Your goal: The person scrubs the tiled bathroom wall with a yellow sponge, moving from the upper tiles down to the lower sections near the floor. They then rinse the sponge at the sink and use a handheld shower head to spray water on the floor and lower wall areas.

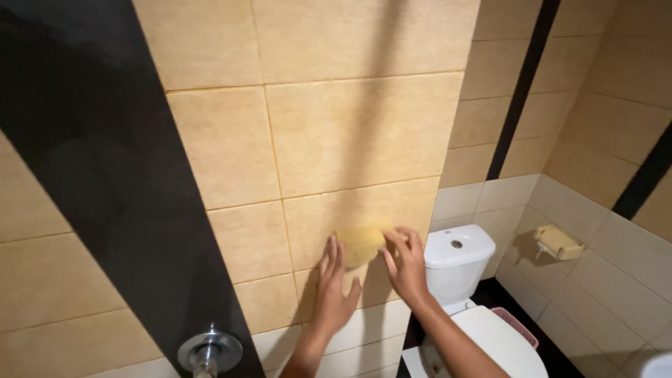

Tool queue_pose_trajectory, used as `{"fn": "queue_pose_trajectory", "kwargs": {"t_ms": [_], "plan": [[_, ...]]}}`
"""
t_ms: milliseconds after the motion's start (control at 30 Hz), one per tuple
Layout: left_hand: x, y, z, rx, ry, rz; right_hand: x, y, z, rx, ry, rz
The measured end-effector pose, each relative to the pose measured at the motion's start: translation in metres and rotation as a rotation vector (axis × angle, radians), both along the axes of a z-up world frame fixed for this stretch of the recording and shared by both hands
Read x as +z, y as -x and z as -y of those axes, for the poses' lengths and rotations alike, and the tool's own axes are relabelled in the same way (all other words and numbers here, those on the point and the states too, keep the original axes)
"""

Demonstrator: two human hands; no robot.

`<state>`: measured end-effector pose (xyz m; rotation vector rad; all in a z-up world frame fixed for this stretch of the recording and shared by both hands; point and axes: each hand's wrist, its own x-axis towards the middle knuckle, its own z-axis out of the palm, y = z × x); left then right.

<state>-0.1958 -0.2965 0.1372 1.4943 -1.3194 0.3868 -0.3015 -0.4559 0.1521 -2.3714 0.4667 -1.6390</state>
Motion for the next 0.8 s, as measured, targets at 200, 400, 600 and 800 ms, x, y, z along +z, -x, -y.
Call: {"fn": "queue_pose_trajectory", "kwargs": {"t_ms": [200,400,600,800], "plan": [[0.089,-0.024,-0.02,0.068,0.184,0.113,0.084,-0.031,-0.026,0.088,-0.005,0.126],[0.081,-0.033,-0.031,0.11,0.153,0.116,0.075,-0.044,-0.041,0.033,0.131,0.155],[0.018,-0.027,-0.051,0.147,-0.011,0.045,0.009,-0.036,-0.048,0.06,0.044,-0.05],[-0.059,-0.025,-0.056,0.128,-0.128,-0.116,-0.044,-0.032,-0.056,0.087,-0.017,-0.171]]}}
